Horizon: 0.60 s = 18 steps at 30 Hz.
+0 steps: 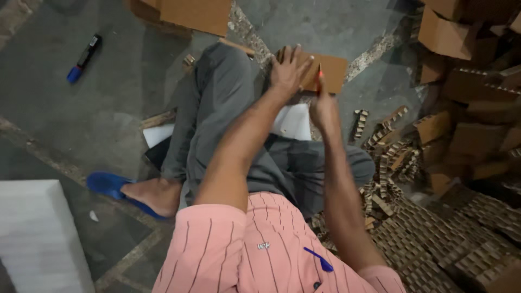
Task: The person cuts a corrugated cardboard block with a utility knife and handles smaller cardboard pieces while sitting on the floor.
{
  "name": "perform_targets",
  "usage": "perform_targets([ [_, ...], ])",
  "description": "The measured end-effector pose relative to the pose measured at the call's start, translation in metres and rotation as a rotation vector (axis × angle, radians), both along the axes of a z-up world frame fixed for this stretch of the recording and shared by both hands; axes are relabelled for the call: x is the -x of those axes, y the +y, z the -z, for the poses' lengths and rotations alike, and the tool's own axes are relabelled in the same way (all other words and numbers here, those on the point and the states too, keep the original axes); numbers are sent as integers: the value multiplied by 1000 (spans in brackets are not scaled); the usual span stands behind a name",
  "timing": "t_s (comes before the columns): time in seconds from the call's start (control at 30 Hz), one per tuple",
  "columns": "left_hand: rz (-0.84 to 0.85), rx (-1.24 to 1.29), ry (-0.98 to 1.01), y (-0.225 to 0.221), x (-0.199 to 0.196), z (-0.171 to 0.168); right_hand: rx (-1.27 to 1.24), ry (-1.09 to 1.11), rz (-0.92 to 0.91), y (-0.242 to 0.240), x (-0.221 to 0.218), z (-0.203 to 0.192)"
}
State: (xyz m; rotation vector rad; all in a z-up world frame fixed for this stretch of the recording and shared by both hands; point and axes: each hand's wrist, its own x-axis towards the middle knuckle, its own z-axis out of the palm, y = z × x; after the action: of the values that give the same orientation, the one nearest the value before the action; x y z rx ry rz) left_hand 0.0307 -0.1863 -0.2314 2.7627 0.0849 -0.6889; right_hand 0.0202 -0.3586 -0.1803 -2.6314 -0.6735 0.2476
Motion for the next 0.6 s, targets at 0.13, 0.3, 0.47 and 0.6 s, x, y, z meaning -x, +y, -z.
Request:
perform_targets([
  [0.13, 29, 10, 35, 4, 5, -12, 233, 322, 206, -11, 55, -22],
  [0.3, -29, 38, -41, 4, 7, -16, 157, 269, 229, -44, 114, -20],
  [0.47, -2, 15, -131, 13, 12, -37, -387, 142, 411, -71, 95, 3],
  [0.6, -22, 60, -264, 28, 30, -62, -802, 634, 867, -61, 72, -7],
])
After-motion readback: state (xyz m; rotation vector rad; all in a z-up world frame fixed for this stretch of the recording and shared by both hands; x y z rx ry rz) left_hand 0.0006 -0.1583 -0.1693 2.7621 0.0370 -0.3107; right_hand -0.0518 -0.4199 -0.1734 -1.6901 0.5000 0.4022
